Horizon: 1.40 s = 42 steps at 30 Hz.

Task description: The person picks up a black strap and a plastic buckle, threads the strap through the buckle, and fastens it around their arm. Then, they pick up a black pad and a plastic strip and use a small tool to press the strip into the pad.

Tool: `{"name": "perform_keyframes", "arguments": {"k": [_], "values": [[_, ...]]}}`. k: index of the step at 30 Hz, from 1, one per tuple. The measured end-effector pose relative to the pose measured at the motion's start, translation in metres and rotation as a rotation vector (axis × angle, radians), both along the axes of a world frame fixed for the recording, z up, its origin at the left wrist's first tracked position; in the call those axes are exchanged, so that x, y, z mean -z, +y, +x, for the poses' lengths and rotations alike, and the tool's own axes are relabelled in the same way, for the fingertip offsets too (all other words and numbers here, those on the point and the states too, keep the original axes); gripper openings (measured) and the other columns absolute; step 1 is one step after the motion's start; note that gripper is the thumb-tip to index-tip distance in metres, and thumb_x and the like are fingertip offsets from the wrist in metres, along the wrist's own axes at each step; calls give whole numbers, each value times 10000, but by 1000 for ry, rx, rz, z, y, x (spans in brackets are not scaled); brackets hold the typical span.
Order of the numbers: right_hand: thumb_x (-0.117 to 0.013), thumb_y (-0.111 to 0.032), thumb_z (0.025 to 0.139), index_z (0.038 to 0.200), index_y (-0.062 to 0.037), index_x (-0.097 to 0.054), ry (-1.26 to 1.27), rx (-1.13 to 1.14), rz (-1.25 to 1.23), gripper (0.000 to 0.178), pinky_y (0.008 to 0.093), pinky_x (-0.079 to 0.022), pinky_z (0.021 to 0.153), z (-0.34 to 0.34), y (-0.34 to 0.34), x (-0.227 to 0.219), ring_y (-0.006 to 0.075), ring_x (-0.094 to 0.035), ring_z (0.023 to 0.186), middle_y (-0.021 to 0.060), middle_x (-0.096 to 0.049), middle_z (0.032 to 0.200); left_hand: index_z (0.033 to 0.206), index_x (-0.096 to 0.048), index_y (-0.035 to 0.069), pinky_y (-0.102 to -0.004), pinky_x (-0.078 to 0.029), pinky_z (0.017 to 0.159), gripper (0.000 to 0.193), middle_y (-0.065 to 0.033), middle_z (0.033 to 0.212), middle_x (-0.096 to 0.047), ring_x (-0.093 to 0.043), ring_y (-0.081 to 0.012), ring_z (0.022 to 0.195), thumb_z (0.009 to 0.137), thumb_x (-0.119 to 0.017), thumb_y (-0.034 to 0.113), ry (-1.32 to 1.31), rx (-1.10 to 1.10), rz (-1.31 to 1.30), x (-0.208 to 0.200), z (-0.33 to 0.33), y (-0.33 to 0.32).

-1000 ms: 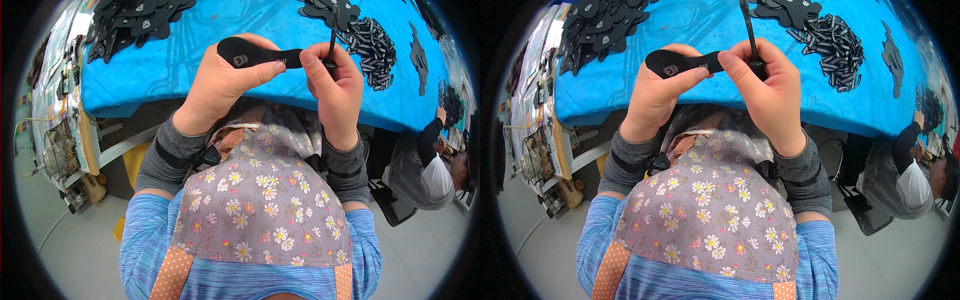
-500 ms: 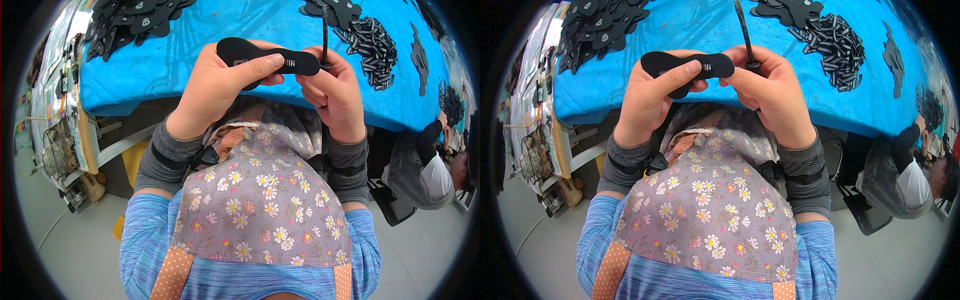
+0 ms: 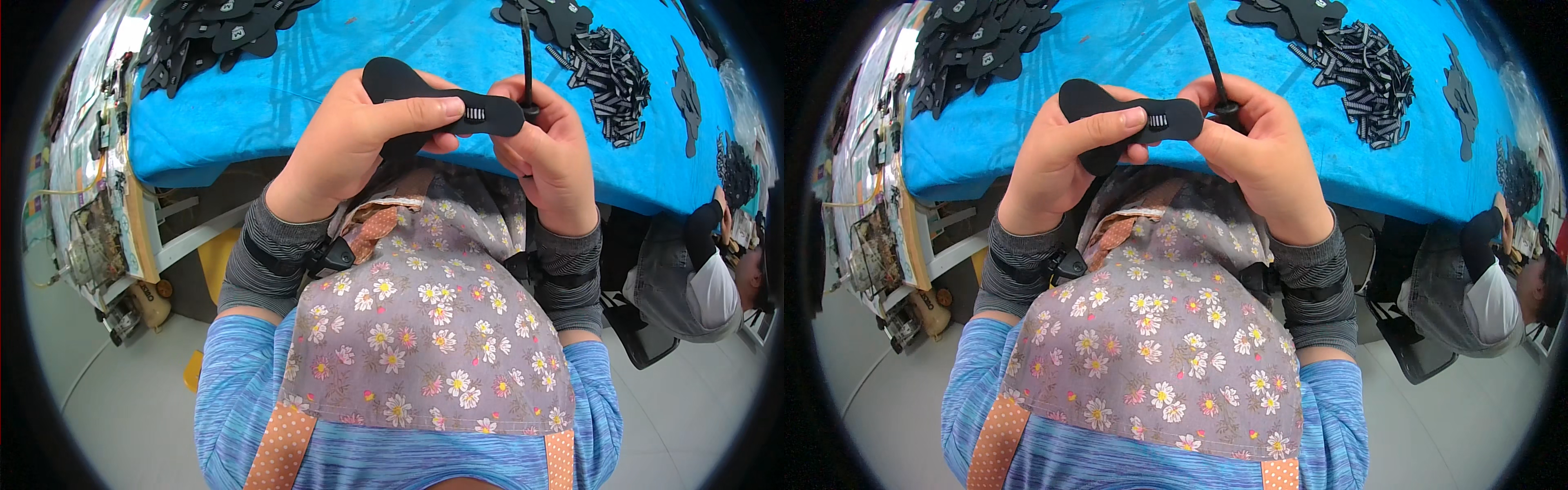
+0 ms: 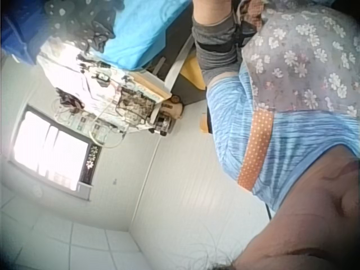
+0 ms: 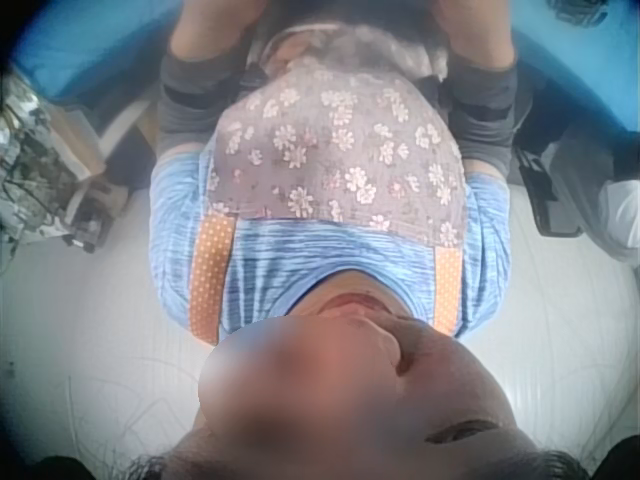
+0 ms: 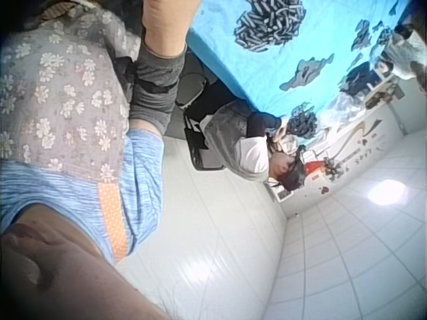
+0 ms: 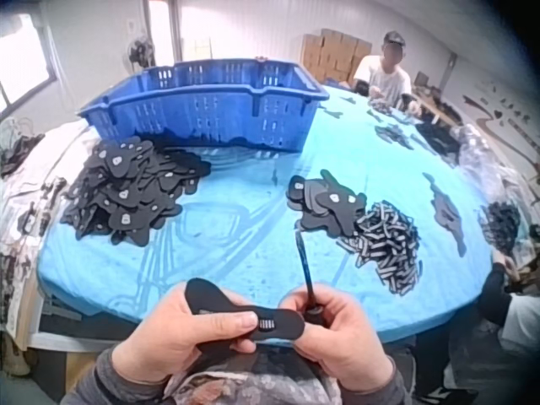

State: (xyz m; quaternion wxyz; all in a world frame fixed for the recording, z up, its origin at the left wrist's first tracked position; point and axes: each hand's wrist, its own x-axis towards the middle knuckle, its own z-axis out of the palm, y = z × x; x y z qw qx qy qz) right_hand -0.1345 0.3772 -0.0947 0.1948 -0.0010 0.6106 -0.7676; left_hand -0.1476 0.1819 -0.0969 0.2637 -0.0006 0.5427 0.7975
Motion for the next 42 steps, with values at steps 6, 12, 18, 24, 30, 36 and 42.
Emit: {"name": "perform_keyframes", "arguments": {"k": [6,12,18,24,30,36,42], "values": [[-631,-153,819,961,-27,-590,-42,33,-34,195,147,-264,444,0,1,-1,-13,-380,518,-53,-515,682,963,-633,-45,-210,-494,630,248,-75,821,-643,-602,-105,668,801,-633,143,11,-46,-11,-1,1,1],[-666,-141,809,962,-15,-596,143,124,102,210,141,-359,535,1,-8,-3,3,-485,628,-39,-552,717,959,-626,-30,-229,-510,667,231,-83,854,-643,-621,-132,742,803,-651,139,119,-77,-54,1,2,4],[-678,-128,804,961,-24,-602,41,102,28,203,142,-356,545,1,0,-3,8,-473,616,-34,-563,717,917,-622,-28,-237,-512,690,191,-92,858,-645,-632,-145,781,793,-677,106,143,-1,-46,-2,1,2],[-674,-40,773,924,-10,-620,294,57,-27,163,161,-322,530,1,4,-1,31,-432,600,27,-574,782,899,-623,-32,-274,-516,714,171,-133,867,-650,-635,-198,838,740,-684,-43,594,-4,-110,1,1,-3],[-699,84,661,868,-10,-639,881,59,187,236,181,-339,541,-4,12,-3,80,-466,650,83,-577,874,832,-644,-23,-291,-519,695,228,-159,869,-651,-639,-229,806,634,-701,-122,1008,-37,-163,-11,-4,-7],[-710,59,671,866,-12,-646,973,83,223,217,191,-363,516,-3,10,-4,84,-514,685,82,-580,875,837,-642,-23,-294,-516,687,237,-160,867,-651,-638,-234,797,631,-697,-127,1141,-41,-241,-15,-5,-9],[-724,41,666,862,-23,-654,968,90,309,218,182,-378,514,-1,7,-6,82,-516,658,70,-583,875,837,-633,-30,-293,-514,687,240,-158,854,-646,-632,-234,794,625,-710,-112,1141,-102,-217,-9,-3,-5]]}}
